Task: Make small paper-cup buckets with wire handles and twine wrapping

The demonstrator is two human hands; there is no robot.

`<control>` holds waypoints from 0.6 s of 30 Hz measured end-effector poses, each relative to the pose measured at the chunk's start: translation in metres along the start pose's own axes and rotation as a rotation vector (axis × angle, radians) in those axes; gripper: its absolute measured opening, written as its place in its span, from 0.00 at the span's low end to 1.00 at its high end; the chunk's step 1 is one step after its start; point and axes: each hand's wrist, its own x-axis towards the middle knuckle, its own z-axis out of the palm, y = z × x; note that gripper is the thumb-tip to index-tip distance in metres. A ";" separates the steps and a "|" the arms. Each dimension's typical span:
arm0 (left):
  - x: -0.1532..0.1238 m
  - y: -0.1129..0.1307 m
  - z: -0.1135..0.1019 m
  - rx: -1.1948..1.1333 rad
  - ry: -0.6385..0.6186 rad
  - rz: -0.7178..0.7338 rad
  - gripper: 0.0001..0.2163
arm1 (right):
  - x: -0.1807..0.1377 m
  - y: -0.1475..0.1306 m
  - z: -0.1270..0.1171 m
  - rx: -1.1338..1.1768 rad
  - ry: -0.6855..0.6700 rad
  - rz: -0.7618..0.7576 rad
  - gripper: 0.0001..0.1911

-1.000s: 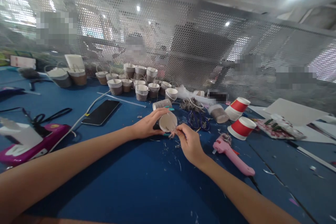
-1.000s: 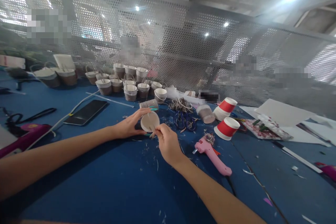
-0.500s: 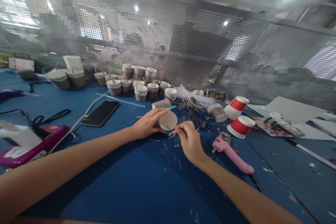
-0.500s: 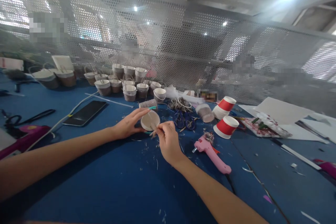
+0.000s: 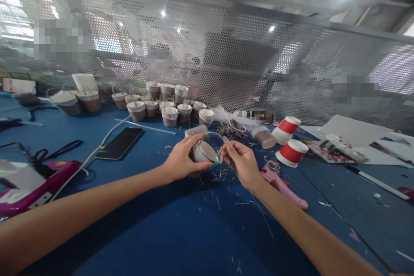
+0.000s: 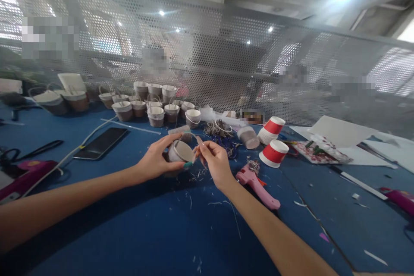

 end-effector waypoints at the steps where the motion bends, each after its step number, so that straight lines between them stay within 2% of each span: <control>1: 0.000 -0.001 0.000 -0.021 0.012 -0.008 0.34 | 0.000 0.000 0.000 0.026 -0.029 0.001 0.18; 5: 0.001 -0.001 0.000 -0.119 0.035 -0.060 0.31 | 0.000 -0.001 -0.001 0.041 -0.105 0.021 0.17; 9: 0.000 0.000 0.001 -0.099 0.047 -0.038 0.33 | 0.001 0.000 -0.001 0.003 -0.061 0.046 0.14; 18: -0.004 -0.003 0.004 -0.021 0.051 0.001 0.36 | 0.000 -0.001 0.001 0.137 0.021 0.116 0.17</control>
